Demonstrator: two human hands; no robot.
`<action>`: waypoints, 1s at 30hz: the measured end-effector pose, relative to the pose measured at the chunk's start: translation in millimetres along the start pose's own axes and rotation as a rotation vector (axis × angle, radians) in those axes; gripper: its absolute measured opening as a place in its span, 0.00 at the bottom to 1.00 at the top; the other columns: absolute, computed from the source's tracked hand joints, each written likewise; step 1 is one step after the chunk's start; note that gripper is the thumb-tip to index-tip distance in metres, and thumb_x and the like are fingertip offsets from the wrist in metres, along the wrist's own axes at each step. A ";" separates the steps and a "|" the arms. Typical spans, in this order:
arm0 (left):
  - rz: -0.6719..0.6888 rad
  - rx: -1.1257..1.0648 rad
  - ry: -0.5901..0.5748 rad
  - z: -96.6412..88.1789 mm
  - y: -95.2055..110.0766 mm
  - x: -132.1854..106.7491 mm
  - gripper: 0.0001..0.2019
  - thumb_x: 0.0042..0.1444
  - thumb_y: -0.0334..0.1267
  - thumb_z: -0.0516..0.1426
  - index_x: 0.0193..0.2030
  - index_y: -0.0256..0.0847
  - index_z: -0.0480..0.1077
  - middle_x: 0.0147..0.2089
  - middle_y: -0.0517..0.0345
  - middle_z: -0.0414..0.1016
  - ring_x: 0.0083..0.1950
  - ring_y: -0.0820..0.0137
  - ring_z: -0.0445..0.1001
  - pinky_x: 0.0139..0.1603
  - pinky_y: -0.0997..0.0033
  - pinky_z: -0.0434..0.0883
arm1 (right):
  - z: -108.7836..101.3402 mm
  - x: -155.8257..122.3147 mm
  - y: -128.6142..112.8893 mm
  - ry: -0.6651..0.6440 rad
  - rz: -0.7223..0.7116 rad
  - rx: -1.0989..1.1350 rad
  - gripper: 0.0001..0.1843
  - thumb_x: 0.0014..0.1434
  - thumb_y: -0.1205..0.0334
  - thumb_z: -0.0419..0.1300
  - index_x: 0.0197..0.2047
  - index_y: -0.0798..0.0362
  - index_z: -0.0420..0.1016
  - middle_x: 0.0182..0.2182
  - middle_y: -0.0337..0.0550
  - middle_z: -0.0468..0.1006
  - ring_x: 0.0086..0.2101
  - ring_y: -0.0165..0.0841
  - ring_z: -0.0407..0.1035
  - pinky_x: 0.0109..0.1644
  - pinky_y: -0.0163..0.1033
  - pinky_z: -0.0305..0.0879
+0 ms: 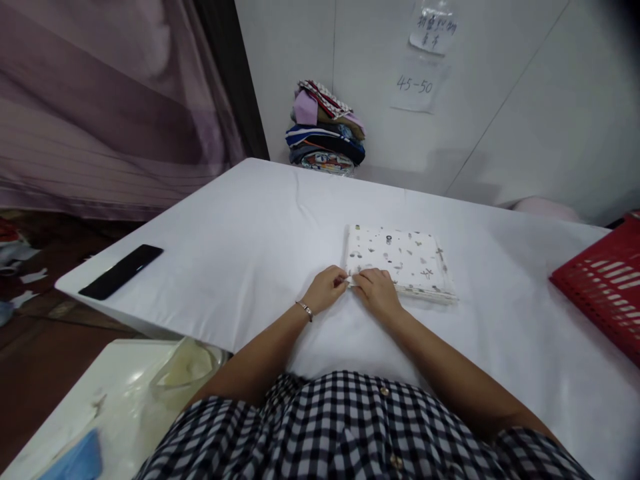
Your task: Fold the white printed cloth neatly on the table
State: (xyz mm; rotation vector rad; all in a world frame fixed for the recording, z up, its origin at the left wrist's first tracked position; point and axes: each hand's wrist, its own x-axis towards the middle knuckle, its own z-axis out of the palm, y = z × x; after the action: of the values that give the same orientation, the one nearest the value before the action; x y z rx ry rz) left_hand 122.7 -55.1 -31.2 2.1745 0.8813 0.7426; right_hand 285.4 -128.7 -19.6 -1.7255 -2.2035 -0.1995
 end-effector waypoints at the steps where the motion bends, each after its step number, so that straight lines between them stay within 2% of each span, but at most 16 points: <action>1: 0.011 0.001 0.004 0.4 -0.1 0.3 0.04 0.51 0.31 0.54 0.35 0.41 0.67 0.32 0.62 0.67 0.31 0.76 0.66 0.34 0.74 0.64 | 0.5 1.4 -0.3 0.002 0.003 -0.003 0.10 0.62 0.60 0.53 0.44 0.52 0.72 0.38 0.46 0.72 0.39 0.37 0.60 0.41 0.41 0.49; 7: 0.086 0.088 0.039 2.3 0.4 1.0 0.05 0.50 0.28 0.53 0.34 0.40 0.65 0.31 0.63 0.66 0.31 0.76 0.65 0.34 0.75 0.63 | 4.6 8.0 -1.3 -0.002 0.001 -0.004 0.10 0.62 0.60 0.53 0.44 0.53 0.71 0.36 0.46 0.72 0.38 0.37 0.60 0.39 0.41 0.48; 15: 0.159 0.392 0.040 4.3 7.0 -1.0 0.05 0.53 0.29 0.50 0.35 0.40 0.64 0.36 0.57 0.69 0.36 0.71 0.68 0.34 0.72 0.63 | 7.9 8.8 -3.2 0.014 -0.006 -0.007 0.11 0.60 0.63 0.53 0.46 0.55 0.69 0.36 0.46 0.72 0.37 0.37 0.60 0.39 0.42 0.48; 25: 0.109 0.418 0.022 5.7 7.7 -4.1 0.03 0.54 0.30 0.51 0.34 0.40 0.64 0.34 0.58 0.67 0.36 0.71 0.68 0.34 0.73 0.64 | 16.6 12.2 -3.3 0.011 -0.023 -0.023 0.08 0.60 0.63 0.53 0.41 0.55 0.70 0.34 0.45 0.71 0.36 0.37 0.60 0.39 0.42 0.47; 30: 0.138 0.451 0.028 6.9 6.0 -3.4 0.04 0.54 0.29 0.51 0.35 0.40 0.64 0.34 0.57 0.67 0.36 0.70 0.68 0.34 0.72 0.65 | 20.0 14.4 -3.9 0.019 -0.016 -0.054 0.06 0.60 0.63 0.53 0.37 0.55 0.69 0.33 0.45 0.71 0.35 0.37 0.59 0.38 0.41 0.47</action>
State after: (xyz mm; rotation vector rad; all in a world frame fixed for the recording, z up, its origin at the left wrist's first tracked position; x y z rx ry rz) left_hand 127.7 -63.5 -31.8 2.6487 0.9945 0.6899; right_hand 275.1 -110.2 -33.0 -1.7271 -2.2181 -0.2810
